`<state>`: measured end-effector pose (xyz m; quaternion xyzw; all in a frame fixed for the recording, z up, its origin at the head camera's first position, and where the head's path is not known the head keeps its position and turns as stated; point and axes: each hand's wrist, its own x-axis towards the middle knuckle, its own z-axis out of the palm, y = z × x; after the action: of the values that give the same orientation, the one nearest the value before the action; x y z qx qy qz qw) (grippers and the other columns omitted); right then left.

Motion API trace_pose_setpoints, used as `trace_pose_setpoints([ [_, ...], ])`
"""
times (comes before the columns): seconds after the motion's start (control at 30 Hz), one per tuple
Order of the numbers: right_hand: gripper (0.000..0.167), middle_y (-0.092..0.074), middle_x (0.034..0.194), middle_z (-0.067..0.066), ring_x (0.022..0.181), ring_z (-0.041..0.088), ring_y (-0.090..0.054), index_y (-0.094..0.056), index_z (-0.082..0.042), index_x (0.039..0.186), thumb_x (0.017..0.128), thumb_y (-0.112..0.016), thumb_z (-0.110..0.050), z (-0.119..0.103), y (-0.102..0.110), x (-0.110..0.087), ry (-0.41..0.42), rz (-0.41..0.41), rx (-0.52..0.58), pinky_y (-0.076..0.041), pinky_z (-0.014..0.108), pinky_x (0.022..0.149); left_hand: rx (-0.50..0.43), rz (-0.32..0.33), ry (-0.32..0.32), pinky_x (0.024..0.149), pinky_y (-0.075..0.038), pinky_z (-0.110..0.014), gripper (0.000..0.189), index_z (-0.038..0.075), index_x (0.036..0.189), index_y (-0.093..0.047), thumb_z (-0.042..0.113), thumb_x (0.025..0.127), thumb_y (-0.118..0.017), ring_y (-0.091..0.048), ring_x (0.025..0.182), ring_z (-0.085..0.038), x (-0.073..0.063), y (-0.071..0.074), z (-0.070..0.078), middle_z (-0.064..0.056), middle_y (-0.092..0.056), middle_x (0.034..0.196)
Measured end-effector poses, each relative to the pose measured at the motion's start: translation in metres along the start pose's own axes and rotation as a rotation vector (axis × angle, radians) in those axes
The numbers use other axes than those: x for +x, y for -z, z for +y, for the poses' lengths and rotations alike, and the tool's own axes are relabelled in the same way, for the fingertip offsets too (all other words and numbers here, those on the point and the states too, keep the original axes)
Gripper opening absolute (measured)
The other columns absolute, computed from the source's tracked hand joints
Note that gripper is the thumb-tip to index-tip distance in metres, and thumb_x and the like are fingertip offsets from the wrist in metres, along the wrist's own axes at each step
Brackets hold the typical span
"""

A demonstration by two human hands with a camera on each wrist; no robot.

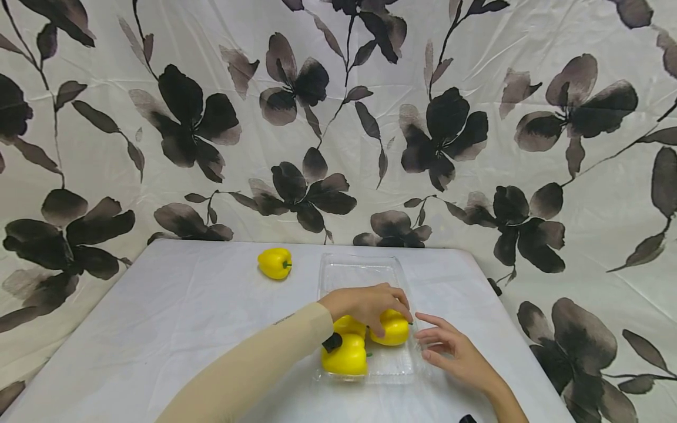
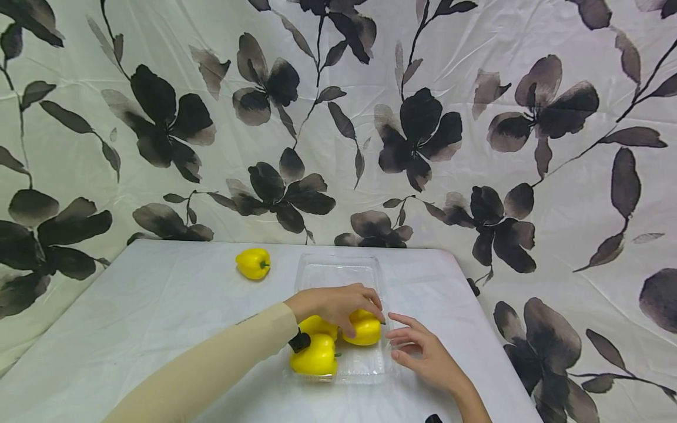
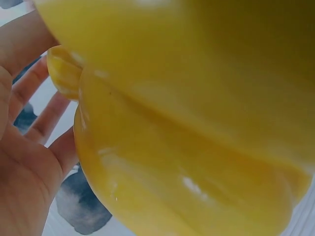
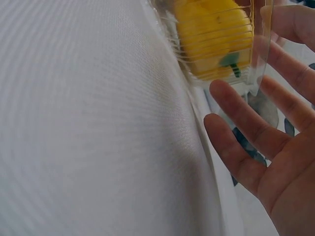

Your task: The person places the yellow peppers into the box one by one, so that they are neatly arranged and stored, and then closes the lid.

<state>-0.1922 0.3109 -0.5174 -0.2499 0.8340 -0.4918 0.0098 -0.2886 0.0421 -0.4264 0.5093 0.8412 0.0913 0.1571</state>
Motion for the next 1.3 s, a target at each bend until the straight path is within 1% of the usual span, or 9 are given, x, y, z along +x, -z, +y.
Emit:
trace_pose_setpoints([
  [0.1,0.028,-0.046,0.163,0.011,0.117,0.015,-0.071,-0.074,-0.01,0.128,0.099,-0.075,-0.01,0.0009,0.0003,-0.0007,0.006,0.003,0.0,-0.06,0.03,0.094,0.001,0.003,0.001,0.115,-0.044,-0.034,0.061,0.035,0.144,-0.066,0.02,0.09,-0.088,-0.046,0.131,-0.011,0.0007,-0.0004,0.0009,0.013,-0.053,0.146],
  [0.3,0.028,-0.045,0.162,0.015,0.116,0.019,-0.071,-0.073,-0.008,0.128,0.1,-0.073,-0.008,0.0022,0.0003,-0.0019,0.051,-0.001,0.004,-0.061,0.031,0.093,-0.004,0.001,0.007,0.116,-0.044,-0.036,0.062,0.035,0.145,-0.065,0.019,0.09,-0.088,-0.046,0.132,-0.012,-0.0002,-0.0019,0.0019,0.013,-0.053,0.146],
  [0.47,0.028,-0.045,0.163,0.014,0.116,0.017,-0.071,-0.073,-0.007,0.128,0.1,-0.073,-0.008,0.0019,0.0005,-0.0017,0.04,-0.002,0.01,-0.06,0.031,0.094,0.0,0.0,-0.007,0.117,-0.044,-0.037,0.061,0.034,0.145,-0.065,0.019,0.09,-0.087,-0.045,0.133,-0.013,-0.0015,-0.0024,0.0022,0.012,-0.052,0.148],
  [0.63,0.028,-0.045,0.163,0.012,0.116,0.015,-0.071,-0.073,-0.007,0.128,0.099,-0.074,-0.008,0.0016,0.001,-0.0012,0.03,-0.001,0.011,-0.06,0.031,0.094,0.006,0.007,-0.016,0.116,-0.043,-0.036,0.061,0.036,0.144,-0.064,0.02,0.09,-0.087,-0.044,0.133,-0.012,-0.0018,-0.0036,0.0003,0.013,-0.05,0.149],
  [0.83,0.028,-0.044,0.163,0.015,0.116,0.017,-0.071,-0.073,-0.005,0.128,0.1,-0.073,-0.007,0.0009,0.0005,-0.0015,0.047,-0.007,0.012,-0.06,0.031,0.094,-0.025,0.012,-0.019,0.119,-0.042,-0.04,0.061,0.034,0.145,-0.064,0.018,0.09,-0.087,-0.042,0.136,-0.013,-0.0024,-0.0054,-0.0028,0.013,-0.049,0.15],
  [1.07,0.028,-0.044,0.163,0.014,0.117,0.017,-0.071,-0.073,-0.007,0.128,0.1,-0.073,-0.008,-0.0006,0.0007,-0.0006,0.027,-0.006,0.024,-0.06,0.031,0.094,-0.031,0.015,-0.042,0.12,-0.04,-0.039,0.062,0.034,0.146,-0.063,0.016,0.091,-0.086,-0.041,0.137,-0.015,-0.0029,-0.0038,-0.0041,0.011,-0.049,0.151],
  [1.3,0.029,-0.043,0.165,0.013,0.118,0.016,-0.07,-0.073,-0.006,0.129,0.1,-0.073,-0.009,-0.0013,0.0015,-0.0006,0.012,-0.011,0.034,-0.06,0.031,0.096,-0.039,0.011,-0.042,0.119,-0.041,-0.038,0.063,0.034,0.147,-0.062,0.015,0.091,-0.085,-0.041,0.138,-0.015,-0.0023,-0.004,-0.0053,0.011,-0.047,0.152],
])
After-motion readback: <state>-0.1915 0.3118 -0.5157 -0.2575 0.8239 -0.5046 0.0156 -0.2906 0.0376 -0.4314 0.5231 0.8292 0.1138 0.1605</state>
